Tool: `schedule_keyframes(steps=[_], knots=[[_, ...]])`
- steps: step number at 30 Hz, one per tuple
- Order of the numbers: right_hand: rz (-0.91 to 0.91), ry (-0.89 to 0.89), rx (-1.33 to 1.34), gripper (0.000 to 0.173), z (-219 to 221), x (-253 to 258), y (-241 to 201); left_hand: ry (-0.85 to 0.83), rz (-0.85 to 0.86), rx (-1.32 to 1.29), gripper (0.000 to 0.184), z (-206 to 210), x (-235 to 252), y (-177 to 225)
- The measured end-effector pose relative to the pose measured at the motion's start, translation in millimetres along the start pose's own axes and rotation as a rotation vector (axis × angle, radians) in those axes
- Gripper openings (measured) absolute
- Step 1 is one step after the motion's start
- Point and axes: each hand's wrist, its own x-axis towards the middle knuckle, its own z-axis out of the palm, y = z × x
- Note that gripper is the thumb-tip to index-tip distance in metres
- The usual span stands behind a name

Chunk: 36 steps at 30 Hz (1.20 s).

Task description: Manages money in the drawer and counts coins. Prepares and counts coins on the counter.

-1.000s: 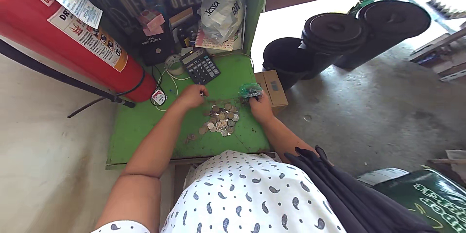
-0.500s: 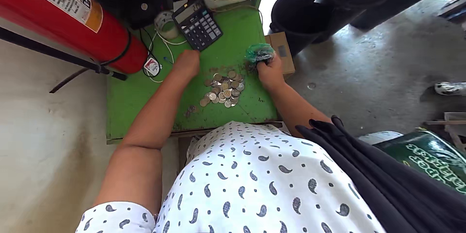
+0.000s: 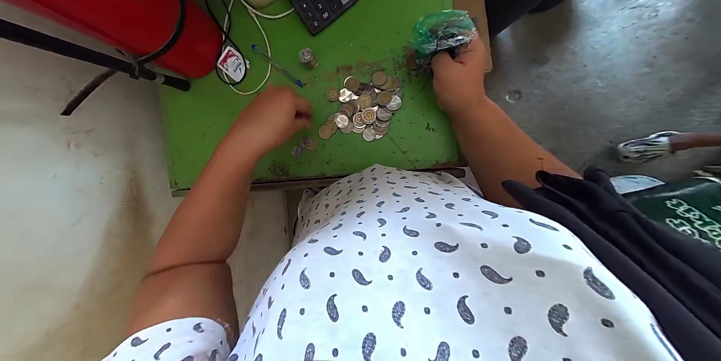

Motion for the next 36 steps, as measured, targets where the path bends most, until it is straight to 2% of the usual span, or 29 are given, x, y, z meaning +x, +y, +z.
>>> schedule_keyframes(steps=[2, 4, 6, 9, 12, 15, 17, 21, 23, 26, 27, 28, 29, 31, 34, 36], knots=[[-0.012, -0.006, -0.004, 0.031, -1, 1, 0, -0.038, -0.028, -0.075, 0.023, 26, -15, -12], [-0.021, -0.008, 0.016, 0.030, -1, 1, 2, 0.050, -0.088, -0.141, 0.026, 52, -25, -22], [-0.018, -0.005, 0.026, 0.030, 0, 0, 1, 0.144, -0.126, -0.212, 0.021, 67, -30, -26], [-0.025, -0.009, 0.030, 0.029, 0, 0, -1, 0.137, -0.240, -0.388, 0.019, 68, -34, -26], [-0.027, -0.007, 0.030, 0.029, 0, 1, -1, 0.040, -0.291, -0.514, 0.025, 64, -45, -28], [-0.025, -0.004, 0.058, 0.031, 0, 2, 0, 0.081, -0.326, -0.423, 0.035, 77, -55, -25], [-0.032, -0.002, 0.088, 0.031, 0, 2, 2, 0.136, -0.322, -0.341, 0.029, 85, -59, -22], [-0.042, -0.011, 0.104, 0.029, 0, 2, 2, 0.111, -0.352, -0.315, 0.021, 86, -61, -14], [-0.031, -0.011, 0.111, 0.030, 0, 3, 2, 0.168, -0.346, -0.574, 0.018, 87, -64, -15], [-0.027, -0.002, 0.118, 0.030, 0, 3, 3, 0.263, -0.331, -1.314, 0.015, 93, -68, -13], [-0.028, 0.004, 0.115, 0.030, 0, 2, 4, 0.301, -0.337, -1.452, 0.018, 95, -67, -12], [-0.030, 0.009, 0.112, 0.030, 0, 2, 4, 0.331, -0.347, -1.481, 0.019, 96, -65, -11], [-0.030, 0.014, 0.106, 0.030, 0, 2, 3, 0.357, -0.362, -1.418, 0.017, 98, -62, -11], [-0.023, 0.019, 0.084, 0.031, 0, 2, 3, 0.393, -0.418, -1.064, 0.009, 101, -55, -9], [-0.018, 0.024, 0.089, 0.030, 0, 2, 3, 0.367, -0.460, -0.534, 0.032, 103, -45, 0], [-0.017, 0.027, 0.095, 0.029, 0, 1, 3, 0.348, -0.463, -0.438, 0.031, 103, -40, 3]])
